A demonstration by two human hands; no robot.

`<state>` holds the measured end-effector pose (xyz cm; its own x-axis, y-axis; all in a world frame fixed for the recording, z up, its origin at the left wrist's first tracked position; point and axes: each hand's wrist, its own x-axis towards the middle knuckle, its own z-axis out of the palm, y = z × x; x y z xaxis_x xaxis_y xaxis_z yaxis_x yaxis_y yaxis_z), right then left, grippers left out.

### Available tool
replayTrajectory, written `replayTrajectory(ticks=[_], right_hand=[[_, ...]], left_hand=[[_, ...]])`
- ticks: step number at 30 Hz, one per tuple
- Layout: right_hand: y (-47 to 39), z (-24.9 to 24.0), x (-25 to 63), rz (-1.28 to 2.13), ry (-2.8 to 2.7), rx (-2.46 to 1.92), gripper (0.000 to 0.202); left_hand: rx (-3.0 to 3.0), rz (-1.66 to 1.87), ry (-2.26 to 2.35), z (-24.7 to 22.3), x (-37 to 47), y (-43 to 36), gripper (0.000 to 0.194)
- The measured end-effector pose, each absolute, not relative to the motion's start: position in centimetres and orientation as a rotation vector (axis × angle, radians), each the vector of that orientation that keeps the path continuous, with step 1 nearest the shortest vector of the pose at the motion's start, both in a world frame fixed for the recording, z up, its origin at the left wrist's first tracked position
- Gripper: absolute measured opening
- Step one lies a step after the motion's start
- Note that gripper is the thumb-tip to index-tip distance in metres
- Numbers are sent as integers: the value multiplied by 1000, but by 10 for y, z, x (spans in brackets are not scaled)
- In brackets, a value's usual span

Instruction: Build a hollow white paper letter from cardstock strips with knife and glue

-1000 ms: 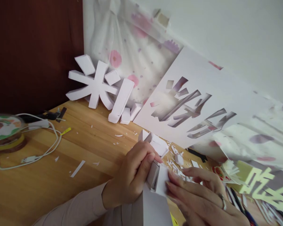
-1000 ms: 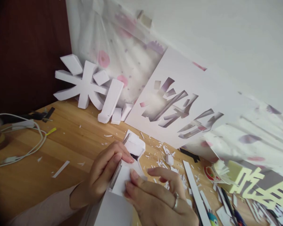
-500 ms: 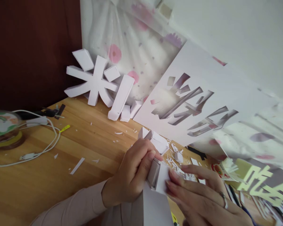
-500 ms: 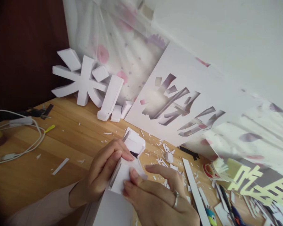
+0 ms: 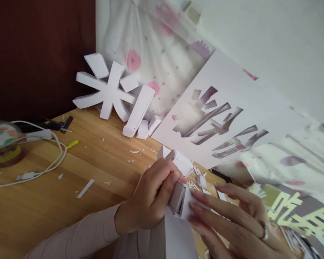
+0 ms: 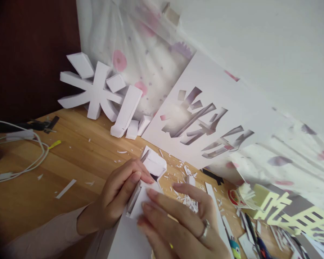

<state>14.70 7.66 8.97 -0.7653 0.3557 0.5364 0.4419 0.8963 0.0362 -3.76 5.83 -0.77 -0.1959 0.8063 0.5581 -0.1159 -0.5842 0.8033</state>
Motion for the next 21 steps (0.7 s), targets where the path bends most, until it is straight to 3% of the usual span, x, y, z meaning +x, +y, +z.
replayTrajectory(ticks=[6, 15, 21], right_hand=[[70, 102, 140, -287, -2570, -619, 23], [70, 82, 131, -40, -2370, -709, 24], [66, 73, 115, 35, -2136, -741, 37]], left_hand=[[1457, 1821, 854, -3, -40, 58, 31], [1459, 1843, 838, -4, -41, 58, 33], [1464, 1849, 858, -2, -41, 58, 33]])
